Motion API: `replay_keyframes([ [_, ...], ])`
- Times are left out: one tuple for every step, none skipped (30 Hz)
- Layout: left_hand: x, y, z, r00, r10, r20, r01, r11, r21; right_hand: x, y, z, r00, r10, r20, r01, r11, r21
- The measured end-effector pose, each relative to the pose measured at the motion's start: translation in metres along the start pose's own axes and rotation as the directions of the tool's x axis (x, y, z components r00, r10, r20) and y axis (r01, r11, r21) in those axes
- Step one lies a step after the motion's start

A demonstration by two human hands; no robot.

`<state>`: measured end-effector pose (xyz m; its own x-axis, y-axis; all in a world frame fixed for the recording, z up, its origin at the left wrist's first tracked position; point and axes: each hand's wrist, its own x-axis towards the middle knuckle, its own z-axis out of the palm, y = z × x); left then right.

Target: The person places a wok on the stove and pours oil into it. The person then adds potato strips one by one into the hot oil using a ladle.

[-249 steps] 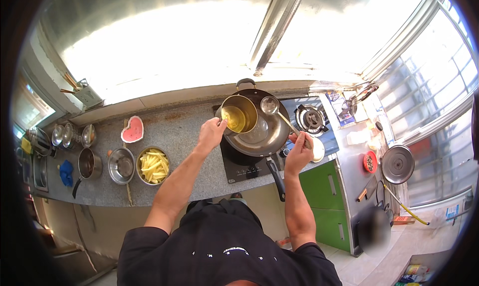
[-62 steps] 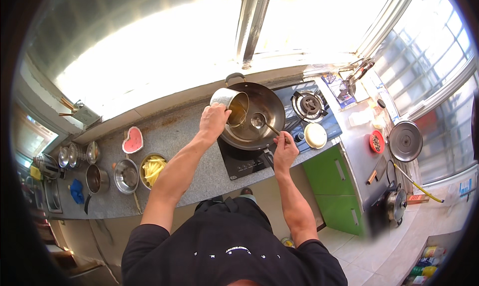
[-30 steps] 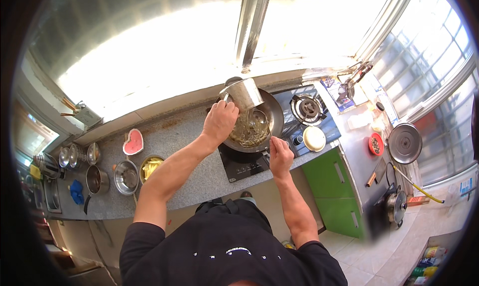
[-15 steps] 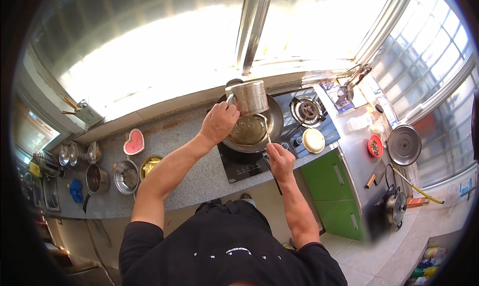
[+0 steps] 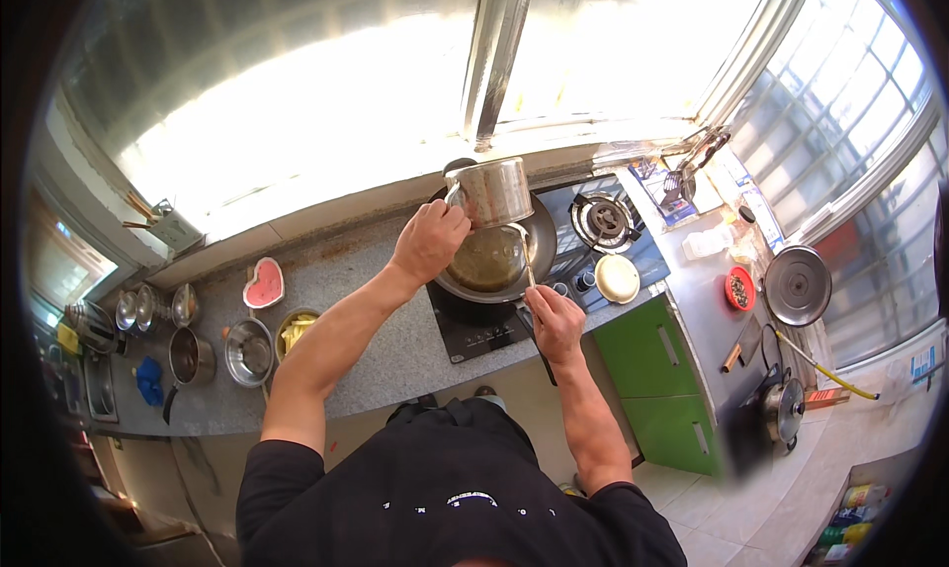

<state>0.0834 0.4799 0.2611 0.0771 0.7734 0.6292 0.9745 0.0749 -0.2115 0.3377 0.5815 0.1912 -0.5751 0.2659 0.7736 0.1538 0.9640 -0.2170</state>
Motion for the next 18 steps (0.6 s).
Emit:
replay_keyframes([
  [-0.0007,0.0,-0.0005,1.0,-0.003,0.0,0.003,1.0,0.002,-0.0004,0.0,0.0004,1.0,-0.002,-0.002,0.002,1.0,-0.002],
  [-0.0013,0.0001,-0.0009,1.0,-0.007,0.001,0.007,1.0,0.004,-0.0005,-0.0002,0.0007,1.0,-0.005,-0.003,0.005,1.0,-0.003],
  [-0.0018,-0.0002,-0.0012,1.0,-0.009,-0.002,0.009,1.0,0.004,0.0,-0.0005,0.0007,1.0,-0.007,-0.004,0.007,1.0,-0.003],
  [-0.0022,-0.0003,-0.0013,1.0,-0.011,-0.004,0.011,1.0,0.002,0.0003,-0.0009,0.0005,1.0,-0.008,-0.006,0.008,1.0,-0.003],
  [-0.0026,-0.0002,-0.0015,1.0,-0.012,-0.006,0.012,1.0,0.001,0.0004,-0.0013,0.0002,1.0,-0.01,-0.007,0.01,1.0,-0.003],
  [-0.0033,0.0003,-0.002,1.0,-0.015,-0.002,0.015,1.0,0.001,0.0002,-0.0019,-0.0001,1.0,-0.008,-0.003,0.008,1.0,-0.003],
  [-0.0034,0.0006,-0.0026,1.0,-0.016,0.002,0.016,1.0,0.002,0.0003,-0.0024,-0.0004,1.0,-0.005,-0.001,0.005,1.0,-0.003],
  [-0.0033,0.0008,-0.0032,1.0,-0.018,0.006,0.018,1.0,0.002,0.0004,-0.0027,-0.0006,1.0,-0.003,0.001,0.003,1.0,-0.004],
  [-0.0028,0.0009,-0.0038,1.0,-0.018,0.004,0.018,1.0,-0.005,0.0007,-0.0026,-0.0006,1.0,-0.005,-0.001,0.005,1.0,-0.004],
  [-0.0027,0.0012,-0.0044,1.0,-0.018,0.003,0.019,1.0,-0.013,0.0007,-0.0025,-0.0003,1.0,-0.006,-0.003,0.006,1.0,-0.002],
  [-0.0027,0.0013,-0.0048,1.0,-0.019,0.002,0.019,1.0,-0.021,0.0007,-0.0025,-0.0002,1.0,-0.007,-0.005,0.007,1.0,-0.001],
  [-0.0031,0.0013,-0.0041,1.0,-0.02,0.001,0.02,1.0,-0.024,0.0012,-0.0031,-0.0006,1.0,0.003,-0.009,-0.003,1.0,0.002],
  [-0.0035,0.0014,-0.0031,1.0,-0.02,0.0,0.02,0.999,-0.026,0.0019,-0.0043,-0.0012,1.0,0.013,-0.014,-0.013,1.0,0.004],
  [-0.0037,0.0016,-0.0024,1.0,-0.019,-0.001,0.019,0.999,-0.029,0.0023,-0.005,-0.0016,1.0,0.023,-0.019,-0.023,1.0,0.006],
  [-0.0039,0.002,-0.0024,1.0,-0.021,0.001,0.021,0.999,-0.027,0.0021,-0.0049,-0.0015,1.0,0.024,-0.019,-0.024,1.0,0.009],
  [-0.0035,0.0024,-0.0025,1.0,-0.021,0.001,0.021,0.999,-0.025,0.0019,-0.0046,-0.0016,0.999,0.025,-0.02,-0.025,1.0,0.012],
  [-0.0031,0.0028,-0.0025,1.0,-0.02,0.002,0.02,1.0,-0.022,0.0019,-0.0043,-0.0019,0.999,0.026,-0.021,-0.026,1.0,0.013],
  [-0.0029,0.003,-0.0019,1.0,-0.02,0.006,0.02,1.0,-0.022,0.0022,-0.0041,-0.0025,0.999,0.027,-0.018,-0.026,1.0,0.013],
])
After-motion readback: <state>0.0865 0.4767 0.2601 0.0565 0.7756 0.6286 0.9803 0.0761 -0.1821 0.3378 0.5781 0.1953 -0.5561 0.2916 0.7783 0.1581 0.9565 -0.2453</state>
